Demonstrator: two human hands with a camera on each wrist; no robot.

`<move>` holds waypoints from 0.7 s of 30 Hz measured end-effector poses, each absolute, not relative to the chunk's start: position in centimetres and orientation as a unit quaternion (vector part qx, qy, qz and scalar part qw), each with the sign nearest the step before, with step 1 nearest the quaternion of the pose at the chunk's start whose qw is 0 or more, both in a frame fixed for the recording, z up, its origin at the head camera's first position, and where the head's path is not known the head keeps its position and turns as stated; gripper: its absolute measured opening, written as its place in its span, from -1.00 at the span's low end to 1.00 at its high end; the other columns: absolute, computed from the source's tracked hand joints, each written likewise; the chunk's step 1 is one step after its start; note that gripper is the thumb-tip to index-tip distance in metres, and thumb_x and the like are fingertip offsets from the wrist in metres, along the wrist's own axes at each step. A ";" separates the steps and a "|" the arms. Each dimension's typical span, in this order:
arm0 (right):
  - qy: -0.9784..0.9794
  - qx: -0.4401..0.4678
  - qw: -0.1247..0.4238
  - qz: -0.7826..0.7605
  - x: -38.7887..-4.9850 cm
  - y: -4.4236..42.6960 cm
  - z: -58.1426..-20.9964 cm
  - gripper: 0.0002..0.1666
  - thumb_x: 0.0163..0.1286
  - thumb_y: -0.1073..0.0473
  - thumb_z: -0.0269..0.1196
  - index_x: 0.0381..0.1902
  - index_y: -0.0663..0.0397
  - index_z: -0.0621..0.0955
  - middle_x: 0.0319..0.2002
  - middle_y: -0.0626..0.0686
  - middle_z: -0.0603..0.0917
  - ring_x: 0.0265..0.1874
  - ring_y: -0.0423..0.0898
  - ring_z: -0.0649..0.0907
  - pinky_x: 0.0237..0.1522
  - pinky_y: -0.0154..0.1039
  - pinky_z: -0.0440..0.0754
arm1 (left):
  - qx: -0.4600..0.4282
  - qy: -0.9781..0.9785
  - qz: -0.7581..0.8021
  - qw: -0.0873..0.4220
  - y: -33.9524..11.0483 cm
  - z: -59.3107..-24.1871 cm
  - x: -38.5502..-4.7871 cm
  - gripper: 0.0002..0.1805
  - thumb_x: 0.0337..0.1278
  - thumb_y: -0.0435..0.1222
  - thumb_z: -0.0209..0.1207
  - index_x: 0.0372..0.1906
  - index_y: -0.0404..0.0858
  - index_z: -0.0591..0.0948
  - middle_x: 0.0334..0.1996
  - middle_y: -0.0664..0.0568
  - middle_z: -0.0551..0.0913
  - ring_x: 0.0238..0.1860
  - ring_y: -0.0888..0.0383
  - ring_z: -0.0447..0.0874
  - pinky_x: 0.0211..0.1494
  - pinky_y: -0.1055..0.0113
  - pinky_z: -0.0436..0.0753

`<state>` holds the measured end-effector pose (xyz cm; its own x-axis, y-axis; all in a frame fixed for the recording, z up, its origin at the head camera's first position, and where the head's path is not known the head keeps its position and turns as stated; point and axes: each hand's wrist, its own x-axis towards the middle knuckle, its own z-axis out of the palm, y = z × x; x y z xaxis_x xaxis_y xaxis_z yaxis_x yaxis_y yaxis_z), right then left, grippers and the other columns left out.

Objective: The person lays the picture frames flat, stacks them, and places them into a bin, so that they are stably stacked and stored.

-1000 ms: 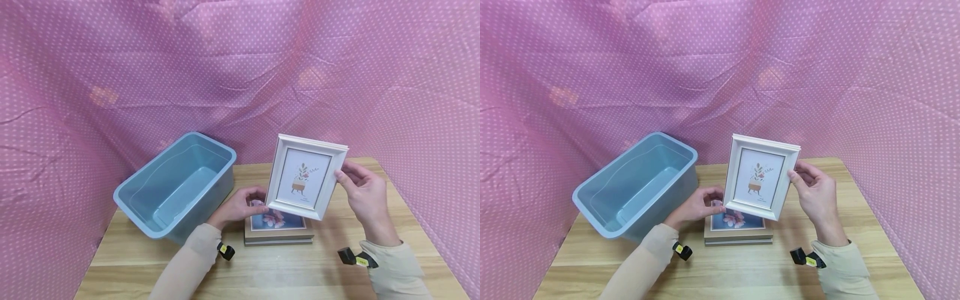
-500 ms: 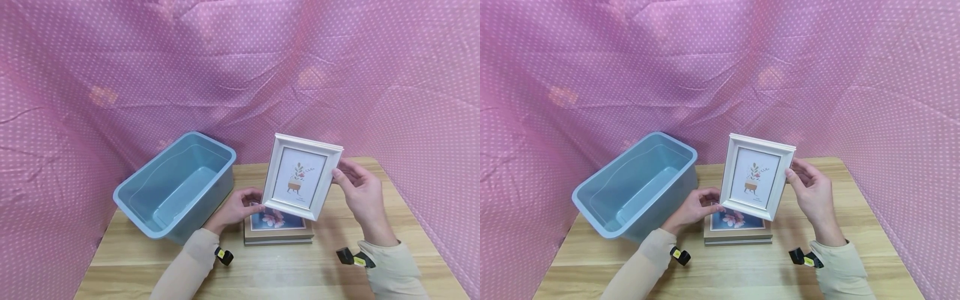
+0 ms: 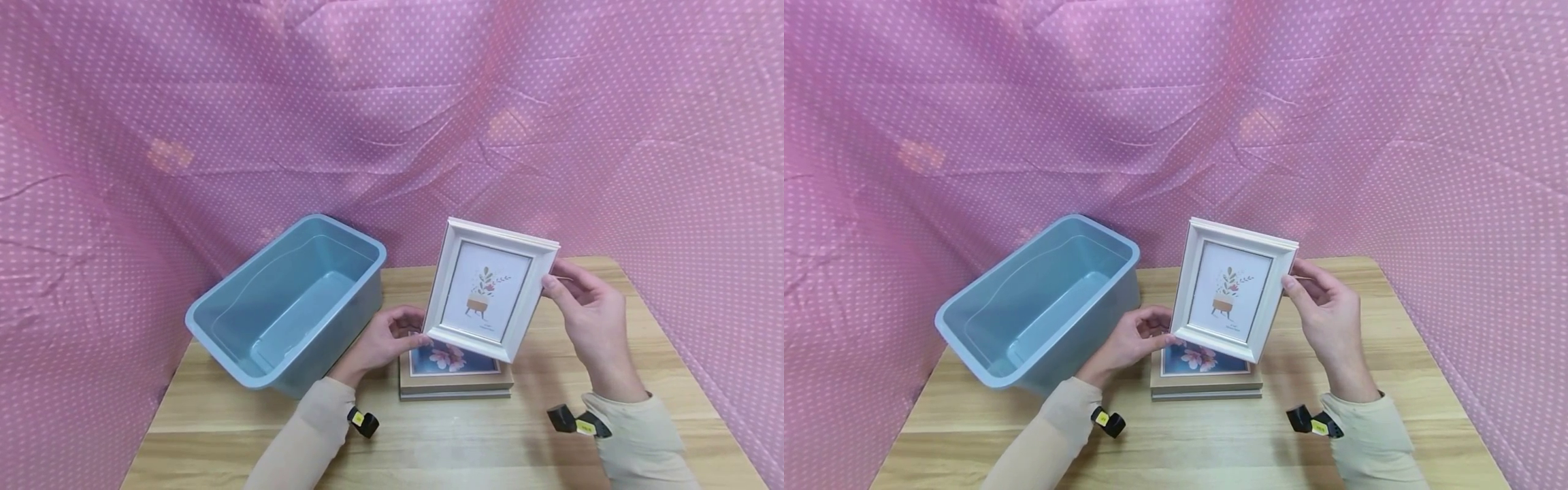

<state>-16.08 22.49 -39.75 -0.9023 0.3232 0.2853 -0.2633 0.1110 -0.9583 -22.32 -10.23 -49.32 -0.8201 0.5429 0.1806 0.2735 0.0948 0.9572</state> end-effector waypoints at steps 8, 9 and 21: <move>-0.652 -0.012 0.232 0.722 -16.1 22.0 -39.9 -0.57 0.46 0.46 0.35 0.27 0.36 0.67 -0.06 -0.09 0.86 -0.18 -0.25 0.85 -0.01 -0.40 0.82 | 0.268 0.720 0.631 0.107 -10.8 -49.5 -22.1 -0.52 0.24 -0.51 0.42 0.23 -0.51 0.59 0.09 -0.43 0.71 0.00 0.28 0.75 0.20 0.38 0.78; -0.650 -0.012 0.235 0.723 -16.1 22.0 -39.9 -0.58 0.47 0.46 0.35 0.26 0.36 0.68 -0.04 -0.08 0.86 -0.18 -0.25 0.86 -0.02 -0.39 0.83 | 0.268 0.718 0.634 0.105 -10.8 -49.5 -22.1 -0.52 0.24 -0.51 0.42 0.23 -0.51 0.59 0.09 -0.43 0.70 0.00 0.28 0.75 0.20 0.38 0.78; -0.602 0.009 0.275 0.750 -16.3 21.7 -40.0 -0.58 0.44 0.55 0.31 0.24 0.46 0.67 -0.04 0.02 0.87 -0.16 -0.18 0.87 -0.11 -0.29 0.87 | 0.257 0.694 0.667 0.091 -11.1 -49.7 -21.9 -0.52 0.23 -0.49 0.44 0.20 -0.55 0.58 0.10 -0.42 0.69 0.02 0.28 0.75 0.23 0.41 0.76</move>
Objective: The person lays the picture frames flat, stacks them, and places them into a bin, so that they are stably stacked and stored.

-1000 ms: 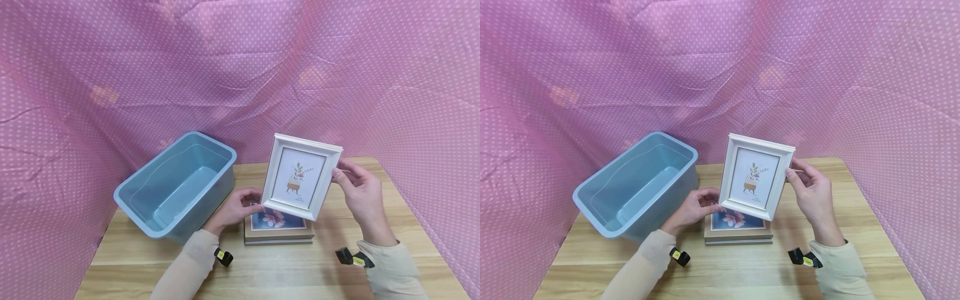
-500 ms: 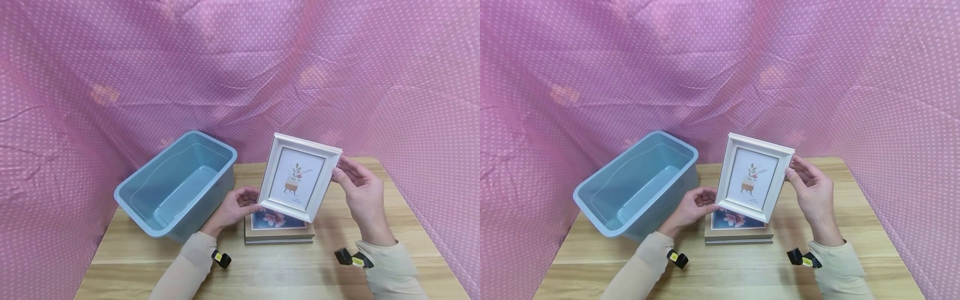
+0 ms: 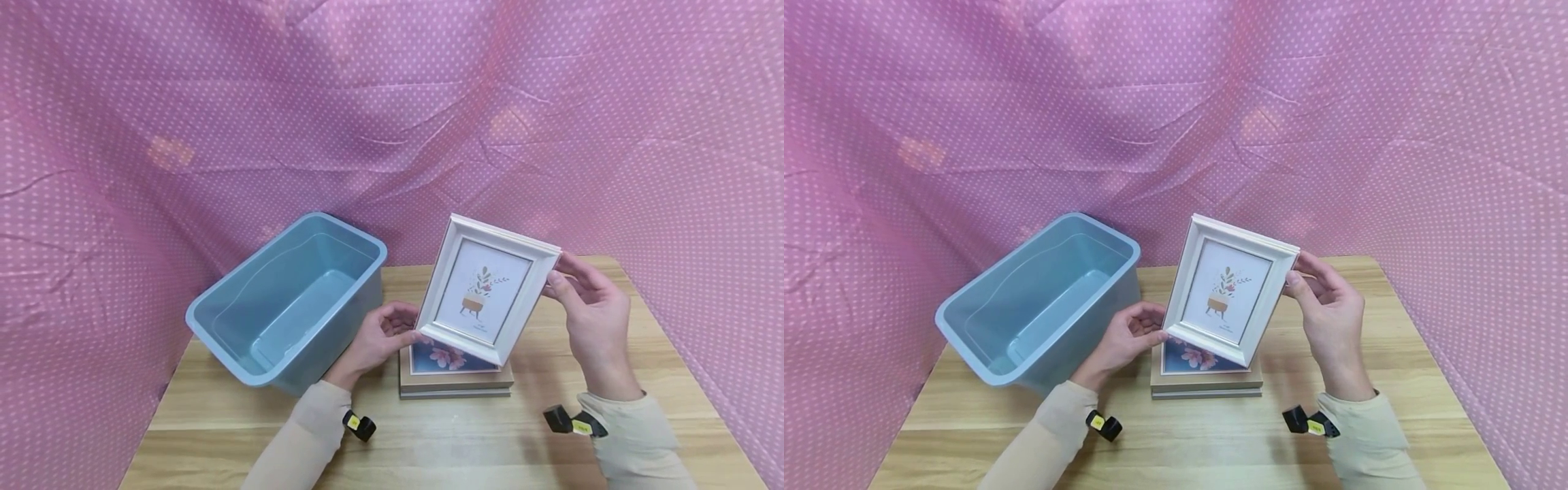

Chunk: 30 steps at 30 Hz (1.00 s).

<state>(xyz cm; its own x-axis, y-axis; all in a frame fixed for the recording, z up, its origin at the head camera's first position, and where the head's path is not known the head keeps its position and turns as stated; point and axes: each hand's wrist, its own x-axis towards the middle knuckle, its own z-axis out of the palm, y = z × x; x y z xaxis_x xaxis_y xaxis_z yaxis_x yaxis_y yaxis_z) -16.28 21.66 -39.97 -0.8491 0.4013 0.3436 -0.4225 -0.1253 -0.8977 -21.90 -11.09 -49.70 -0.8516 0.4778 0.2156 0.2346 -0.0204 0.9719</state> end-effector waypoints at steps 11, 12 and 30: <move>-0.530 0.050 0.281 0.798 -16.4 21.3 -40.4 -0.51 0.43 0.62 0.25 0.31 0.57 0.57 -0.03 0.11 0.87 -0.18 -0.09 0.88 -0.14 -0.19 0.89 | 0.221 0.695 0.681 0.067 -11.5 -49.7 -21.6 -0.51 0.22 -0.45 0.40 0.22 -0.55 0.58 0.14 -0.48 0.68 0.07 0.28 0.75 0.29 0.36 0.74; -0.527 0.054 0.281 0.800 -16.4 21.3 -40.4 -0.50 0.43 0.63 0.25 0.31 0.58 0.56 -0.04 0.12 0.87 -0.18 -0.09 0.88 -0.14 -0.18 0.89 | 0.218 0.695 0.682 0.063 -11.5 -49.7 -21.6 -0.52 0.24 -0.46 0.40 0.21 -0.55 0.58 0.13 -0.47 0.68 0.07 0.27 0.75 0.29 0.36 0.74; -0.492 0.078 0.265 0.825 -16.4 21.5 -41.2 -0.63 0.41 0.69 0.20 0.16 0.64 0.61 -0.01 0.21 0.84 -0.19 0.00 0.90 -0.14 -0.09 0.90 | 0.160 0.662 0.732 0.016 -11.6 -49.6 -21.2 -0.60 0.25 -0.60 0.30 0.16 -0.69 0.56 -0.05 0.22 0.75 0.00 0.27 0.76 0.13 0.46 0.78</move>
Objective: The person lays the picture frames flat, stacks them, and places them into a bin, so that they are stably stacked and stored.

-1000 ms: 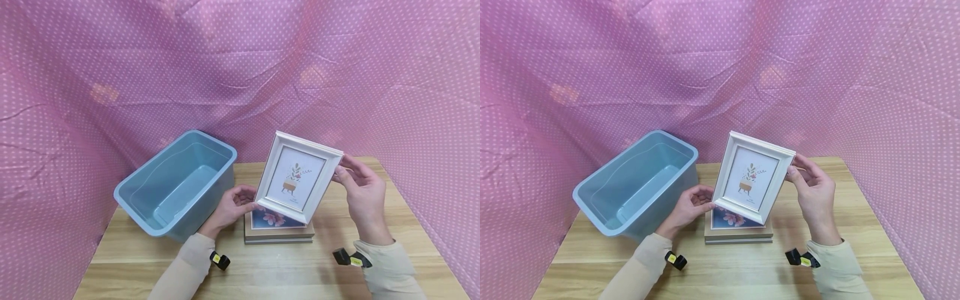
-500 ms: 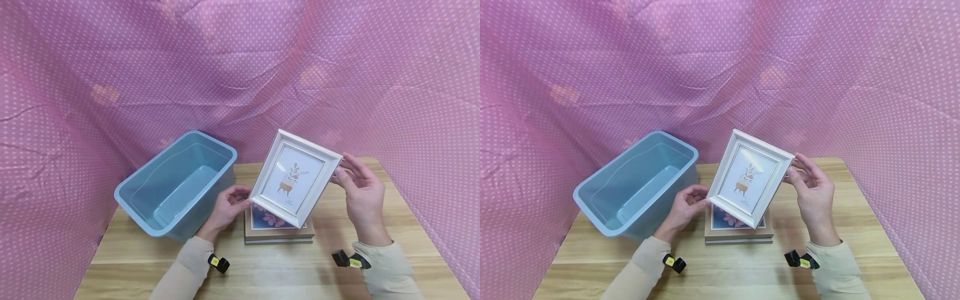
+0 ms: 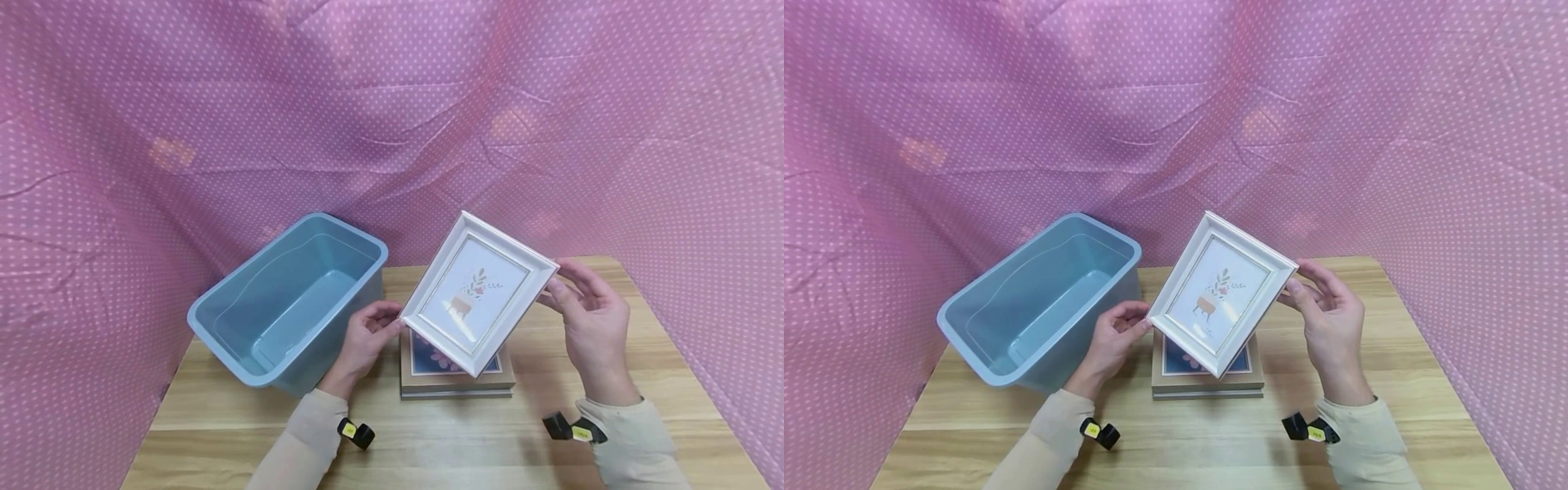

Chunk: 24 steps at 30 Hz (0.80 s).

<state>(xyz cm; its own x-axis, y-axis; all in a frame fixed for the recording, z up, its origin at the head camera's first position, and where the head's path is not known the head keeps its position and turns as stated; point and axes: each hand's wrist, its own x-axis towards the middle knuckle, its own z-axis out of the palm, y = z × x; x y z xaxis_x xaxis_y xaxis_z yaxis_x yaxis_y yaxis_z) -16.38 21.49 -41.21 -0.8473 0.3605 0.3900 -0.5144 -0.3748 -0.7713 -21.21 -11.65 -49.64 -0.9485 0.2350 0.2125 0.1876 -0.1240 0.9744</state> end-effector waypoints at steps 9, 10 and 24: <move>-0.493 0.076 0.262 0.826 -16.0 21.5 -41.7 -0.58 0.40 0.71 0.18 0.21 0.71 0.56 0.04 0.23 0.82 -0.16 0.00 0.90 -0.13 -0.09 0.89 | 0.137 0.657 0.741 0.012 -11.6 -49.2 -21.0 -0.64 0.40 -0.52 0.26 0.19 -0.63 0.56 -0.05 0.16 0.76 -0.03 0.25 0.80 0.15 0.40 0.81; -0.492 0.076 0.262 0.827 -15.9 21.5 -41.7 -0.58 0.40 0.72 0.18 0.20 0.72 0.56 0.04 0.23 0.83 -0.17 0.01 0.90 -0.12 -0.08 0.89 | 0.133 0.654 0.744 0.013 -11.6 -49.1 -21.0 -0.64 0.41 -0.51 0.26 0.20 -0.63 0.56 -0.05 0.16 0.77 -0.04 0.24 0.81 0.15 0.39 0.82; -0.513 0.099 0.247 0.816 -15.6 22.0 -42.9 -0.57 0.37 0.73 0.22 0.20 0.71 0.57 0.07 0.18 0.86 -0.10 -0.03 0.90 0.02 -0.08 0.84 | 0.100 0.583 0.806 -0.007 -10.9 -49.1 -21.1 -0.63 0.37 -0.61 0.22 0.18 -0.75 0.51 -0.17 0.10 0.84 -0.12 0.21 0.87 0.08 0.28 0.87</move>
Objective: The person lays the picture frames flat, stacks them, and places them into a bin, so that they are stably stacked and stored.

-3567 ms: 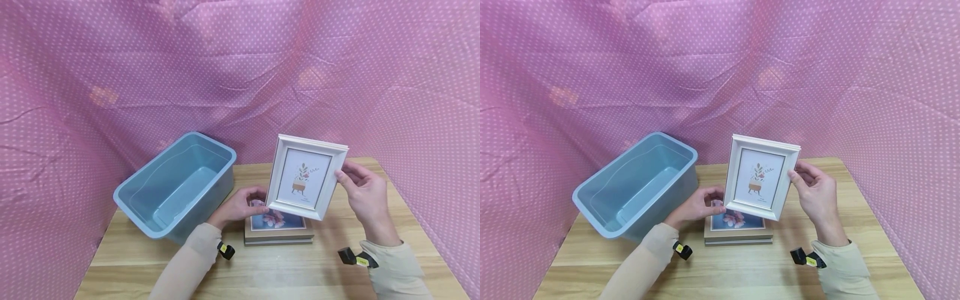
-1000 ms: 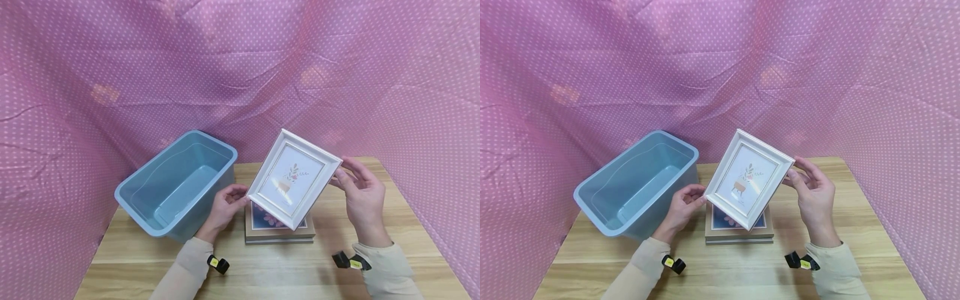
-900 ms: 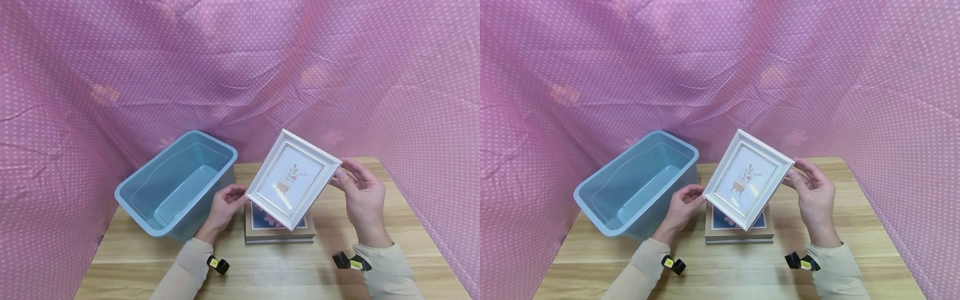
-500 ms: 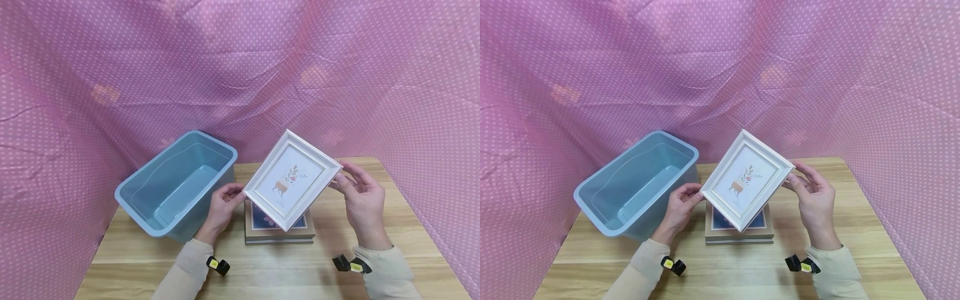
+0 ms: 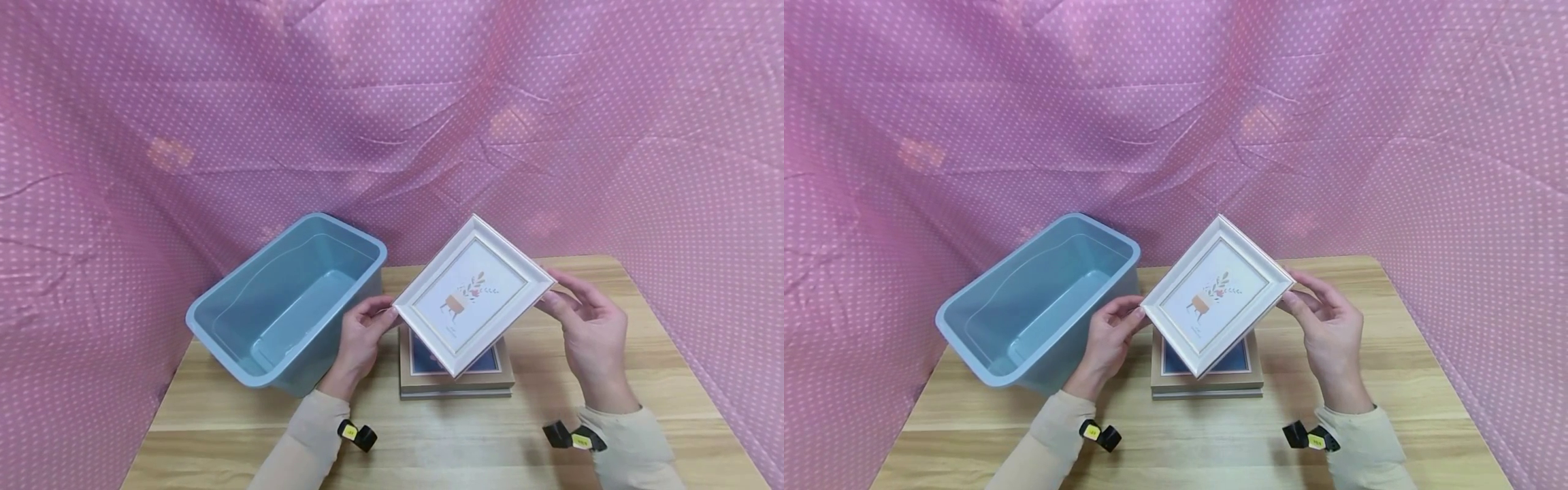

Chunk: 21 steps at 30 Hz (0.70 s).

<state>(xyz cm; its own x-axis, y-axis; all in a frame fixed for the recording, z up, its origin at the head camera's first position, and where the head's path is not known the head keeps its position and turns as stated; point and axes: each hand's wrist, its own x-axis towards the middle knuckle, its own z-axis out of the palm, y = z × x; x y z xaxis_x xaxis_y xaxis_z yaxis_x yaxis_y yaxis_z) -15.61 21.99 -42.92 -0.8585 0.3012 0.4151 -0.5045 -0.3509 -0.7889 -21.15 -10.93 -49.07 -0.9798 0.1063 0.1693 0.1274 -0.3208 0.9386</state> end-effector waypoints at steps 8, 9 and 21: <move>-0.561 0.071 0.234 0.791 -14.7 22.1 -43.4 -0.54 0.35 0.67 0.30 0.22 0.65 0.59 0.10 0.10 0.86 -0.05 -0.09 0.89 0.08 -0.18 0.84 | -0.074 -0.567 -0.820 0.028 -10.7 -48.9 -21.2 -0.62 0.35 -0.66 0.20 0.19 -0.79 0.50 -0.16 0.12 0.83 -0.14 0.21 0.85 0.07 0.28 0.87; -0.565 0.062 0.231 0.790 -14.6 22.1 -43.4 -0.53 0.35 0.66 0.32 0.22 0.64 0.60 0.09 0.09 0.86 -0.04 -0.09 0.89 0.08 -0.19 0.84 | -0.068 -0.569 -0.819 0.030 -10.7 -48.8 -21.2 -0.62 0.35 -0.65 0.20 0.19 -0.78 0.51 -0.16 0.12 0.83 -0.13 0.22 0.85 0.08 0.29 0.87; -0.616 0.001 0.228 0.754 -13.7 22.1 -44.4 -0.58 0.30 0.66 0.36 0.13 0.60 0.66 0.00 -0.04 0.88 0.01 -0.18 0.85 0.11 -0.34 0.81 | -0.038 -0.590 -0.804 0.065 -10.4 -48.3 -21.4 -0.64 0.35 -0.63 0.24 0.18 -0.73 0.58 -0.15 0.17 0.85 -0.10 0.28 0.85 0.15 0.25 0.85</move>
<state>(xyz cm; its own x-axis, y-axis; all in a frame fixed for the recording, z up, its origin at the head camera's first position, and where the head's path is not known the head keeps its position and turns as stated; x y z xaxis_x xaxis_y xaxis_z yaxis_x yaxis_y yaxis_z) -13.66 22.06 -44.35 -0.8963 0.3425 0.2817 -0.3444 -0.1374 -0.9287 -21.41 -10.41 -48.31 -0.9887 -0.0599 0.1372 0.1488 -0.2954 0.9437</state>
